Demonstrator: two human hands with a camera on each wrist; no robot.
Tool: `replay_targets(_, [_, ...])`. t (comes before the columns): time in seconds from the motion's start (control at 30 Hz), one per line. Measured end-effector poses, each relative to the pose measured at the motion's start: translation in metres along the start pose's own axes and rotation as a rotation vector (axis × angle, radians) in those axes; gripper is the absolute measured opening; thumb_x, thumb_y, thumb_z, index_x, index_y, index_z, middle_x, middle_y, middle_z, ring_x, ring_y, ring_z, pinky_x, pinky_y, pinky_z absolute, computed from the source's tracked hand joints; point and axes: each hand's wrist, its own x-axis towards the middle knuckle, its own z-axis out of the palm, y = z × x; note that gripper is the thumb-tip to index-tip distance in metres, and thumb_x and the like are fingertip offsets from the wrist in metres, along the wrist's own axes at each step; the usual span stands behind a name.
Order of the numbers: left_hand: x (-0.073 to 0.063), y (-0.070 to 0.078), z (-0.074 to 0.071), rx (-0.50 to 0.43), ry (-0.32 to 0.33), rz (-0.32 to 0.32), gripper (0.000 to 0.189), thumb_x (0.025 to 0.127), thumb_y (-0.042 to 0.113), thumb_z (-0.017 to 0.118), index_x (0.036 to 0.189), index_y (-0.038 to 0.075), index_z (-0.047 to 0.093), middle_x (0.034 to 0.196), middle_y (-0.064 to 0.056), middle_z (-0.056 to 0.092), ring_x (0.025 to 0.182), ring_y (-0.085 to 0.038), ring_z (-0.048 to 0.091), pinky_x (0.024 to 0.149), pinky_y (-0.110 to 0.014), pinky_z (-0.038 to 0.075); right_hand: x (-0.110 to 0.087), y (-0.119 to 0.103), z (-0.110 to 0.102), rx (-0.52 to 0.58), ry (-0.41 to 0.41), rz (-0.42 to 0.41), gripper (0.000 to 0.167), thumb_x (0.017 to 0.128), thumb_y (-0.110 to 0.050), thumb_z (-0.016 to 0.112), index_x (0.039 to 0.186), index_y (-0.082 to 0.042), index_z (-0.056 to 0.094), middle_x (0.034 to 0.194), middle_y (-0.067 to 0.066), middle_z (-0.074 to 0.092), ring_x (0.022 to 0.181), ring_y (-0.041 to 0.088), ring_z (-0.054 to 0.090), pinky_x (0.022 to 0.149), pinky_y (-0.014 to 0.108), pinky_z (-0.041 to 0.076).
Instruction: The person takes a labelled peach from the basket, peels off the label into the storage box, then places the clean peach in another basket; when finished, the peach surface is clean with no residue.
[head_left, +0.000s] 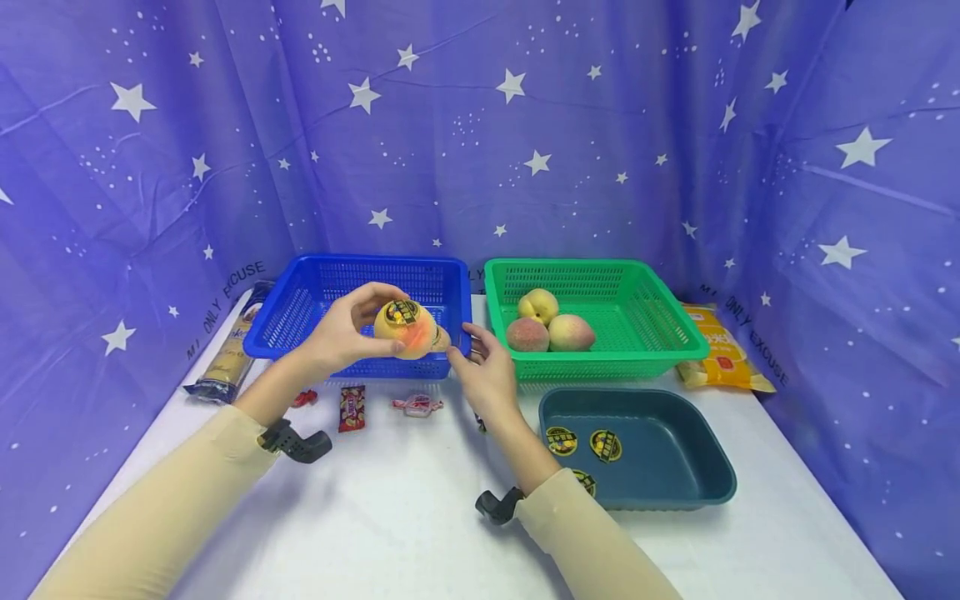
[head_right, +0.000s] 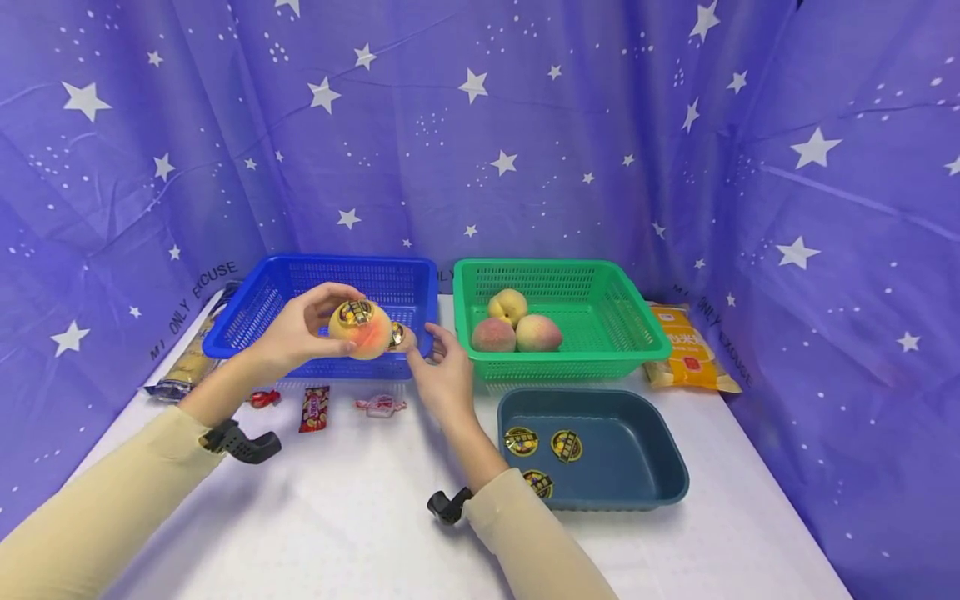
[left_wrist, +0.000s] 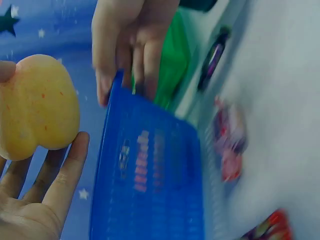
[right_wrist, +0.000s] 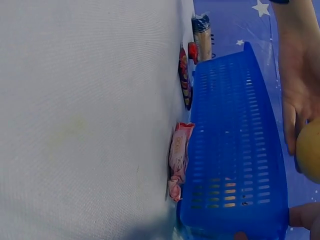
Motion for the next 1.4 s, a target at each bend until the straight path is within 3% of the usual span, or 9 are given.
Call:
replay_targets(0.23, [-0.040,-0.005,0.032,-0.055,-0.053,0.079,0.072,0.083,-0.001,0.092,0.148,0.008,0.061,0.151,-0.016,0.065,0.129,-0.021,0.069,0.098,-0.039,0.069,-0.003,0.001,0.002,-0.002,0.004,-0.004,0.053,0.104,-0.017,0.076,0.156,-0.012,0.063,0.146,0.018,0.072,0.133,0.032,0.073,0.108,0.042,0.065])
replay_targets(0.57, [-0.074,-0.039,0.080,-0.120,-0.127,0.092,0.073,0.077,0.002,0.091,0.145,0.008,0.064,0.147,-0.017,0.069,0.128,-0.018,0.071,0.098,-0.040,0.069,-0.002,0.002,0.003,0.013,0.021,-0.061,0.053,0.102,-0.015,0.076,0.154,-0.009,0.065,0.141,0.019,0.075,0.128,0.033,0.075,0.107,0.044,0.065])
replay_targets(0.83, [-0.083,-0.056,0.103,-0.155,-0.216,0.068,0.074,0.076,0.004,0.091,0.145,0.012,0.064,0.143,-0.014,0.069,0.131,-0.023,0.070,0.103,-0.039,0.067,-0.002,0.002,0.003,0.035,0.022,-0.059,0.054,0.102,-0.016,0.076,0.154,-0.010,0.064,0.144,0.018,0.074,0.131,0.033,0.074,0.110,0.044,0.064])
replay_targets(1.1, [-0.085,-0.067,0.109,-0.140,-0.269,0.043,0.075,0.077,0.007,0.093,0.146,0.007,0.064,0.143,-0.011,0.069,0.134,-0.020,0.069,0.117,-0.033,0.058,-0.004,0.000,0.004,0.029,0.009,-0.048,0.055,0.104,-0.017,0.074,0.157,-0.011,0.062,0.148,0.018,0.072,0.134,0.033,0.072,0.111,0.045,0.063])
replay_targets(1.2, [-0.085,-0.069,0.109,-0.157,-0.269,0.050,0.074,0.077,0.007,0.092,0.146,0.006,0.064,0.143,-0.014,0.069,0.134,-0.020,0.069,0.117,-0.032,0.058,-0.008,-0.005,0.001,-0.028,-0.017,-0.038,0.054,0.109,-0.019,0.070,0.160,-0.011,0.058,0.153,0.021,0.068,0.136,0.036,0.072,0.111,0.047,0.063])
replay_targets(1.4, [-0.086,-0.071,0.110,-0.135,-0.281,0.041,0.075,0.079,0.012,0.093,0.148,0.009,0.064,0.145,-0.011,0.069,0.136,-0.018,0.067,0.118,-0.030,0.056,-0.032,-0.026,-0.020,-0.267,-0.094,-0.014,0.062,0.110,-0.035,0.067,0.167,-0.017,0.048,0.168,0.016,0.055,0.141,0.039,0.068,0.113,0.055,0.061])
